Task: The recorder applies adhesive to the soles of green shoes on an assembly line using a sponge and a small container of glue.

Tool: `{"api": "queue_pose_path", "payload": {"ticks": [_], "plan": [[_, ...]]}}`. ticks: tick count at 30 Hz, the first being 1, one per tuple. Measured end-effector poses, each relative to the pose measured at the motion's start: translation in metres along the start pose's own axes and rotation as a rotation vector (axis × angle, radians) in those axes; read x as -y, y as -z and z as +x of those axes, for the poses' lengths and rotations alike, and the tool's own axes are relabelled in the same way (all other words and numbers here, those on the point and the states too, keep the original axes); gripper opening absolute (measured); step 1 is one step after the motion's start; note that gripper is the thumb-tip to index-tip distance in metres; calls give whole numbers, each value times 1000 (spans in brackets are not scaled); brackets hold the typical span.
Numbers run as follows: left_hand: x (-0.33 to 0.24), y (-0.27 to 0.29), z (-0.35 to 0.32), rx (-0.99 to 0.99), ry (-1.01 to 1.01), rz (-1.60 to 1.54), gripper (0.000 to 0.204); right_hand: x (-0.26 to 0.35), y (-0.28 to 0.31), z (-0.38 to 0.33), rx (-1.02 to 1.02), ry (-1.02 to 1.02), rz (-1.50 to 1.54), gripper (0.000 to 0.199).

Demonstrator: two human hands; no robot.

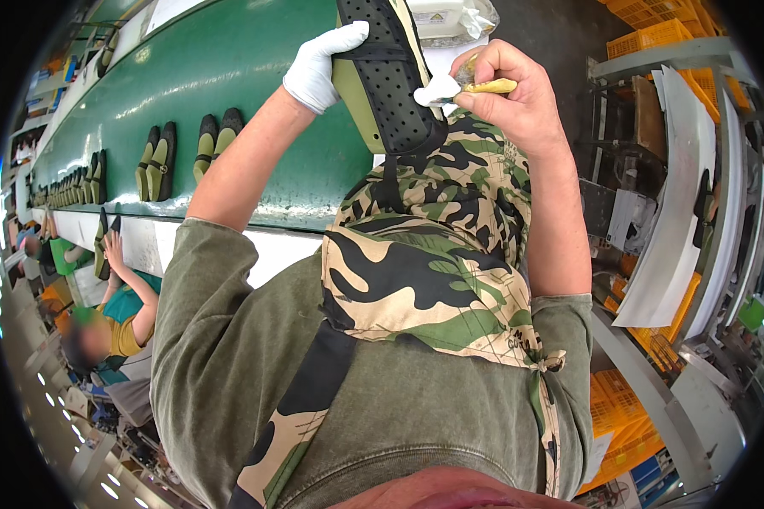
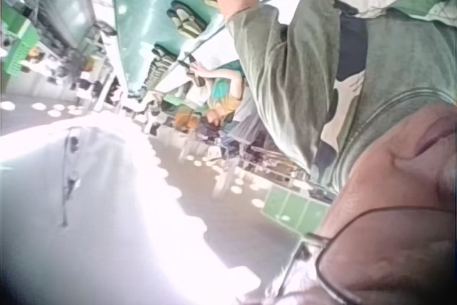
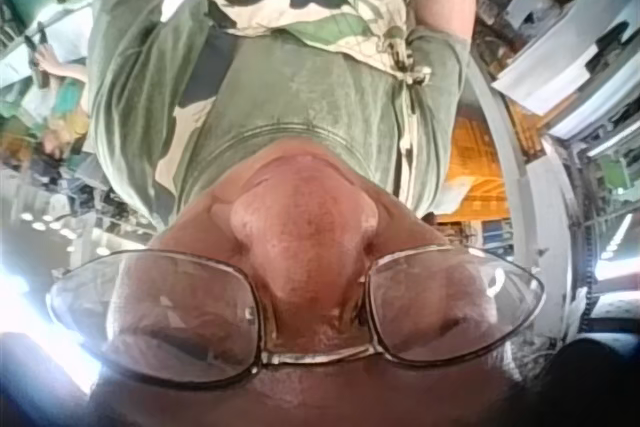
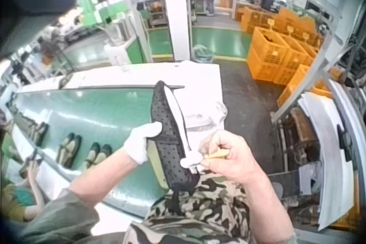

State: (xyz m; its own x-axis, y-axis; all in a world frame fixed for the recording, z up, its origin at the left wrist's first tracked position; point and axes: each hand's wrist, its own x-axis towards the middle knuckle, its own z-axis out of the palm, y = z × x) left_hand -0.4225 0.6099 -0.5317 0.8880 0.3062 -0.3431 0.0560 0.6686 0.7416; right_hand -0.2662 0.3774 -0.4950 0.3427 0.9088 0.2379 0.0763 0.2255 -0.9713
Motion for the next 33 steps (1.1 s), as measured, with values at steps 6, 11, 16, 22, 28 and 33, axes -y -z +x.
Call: {"api": "queue_pose_path", "payload": {"ticks": [6, 11, 16, 22, 28, 33], "plan": [[9, -12, 5, 18, 35, 23, 54, -7, 8, -21, -8, 65, 1, 29], [19, -23, 16, 43, 52, 122, 53, -5, 29, -37, 3, 43, 48, 25], [18, -45, 34, 68, 93, 15, 39, 0, 49, -48, -63, 104, 85, 24], [27, -64, 65, 198, 96, 55, 57, -16, 74, -76, -180, 88, -88, 23], [16, -138, 91, 398, -2, 87, 70, -36, 123, -144, -756, 280, 486, 26], [22, -289, 103, 579, -169, 305, 60, -109, 145, -216, -1105, 308, 650, 26]]}}
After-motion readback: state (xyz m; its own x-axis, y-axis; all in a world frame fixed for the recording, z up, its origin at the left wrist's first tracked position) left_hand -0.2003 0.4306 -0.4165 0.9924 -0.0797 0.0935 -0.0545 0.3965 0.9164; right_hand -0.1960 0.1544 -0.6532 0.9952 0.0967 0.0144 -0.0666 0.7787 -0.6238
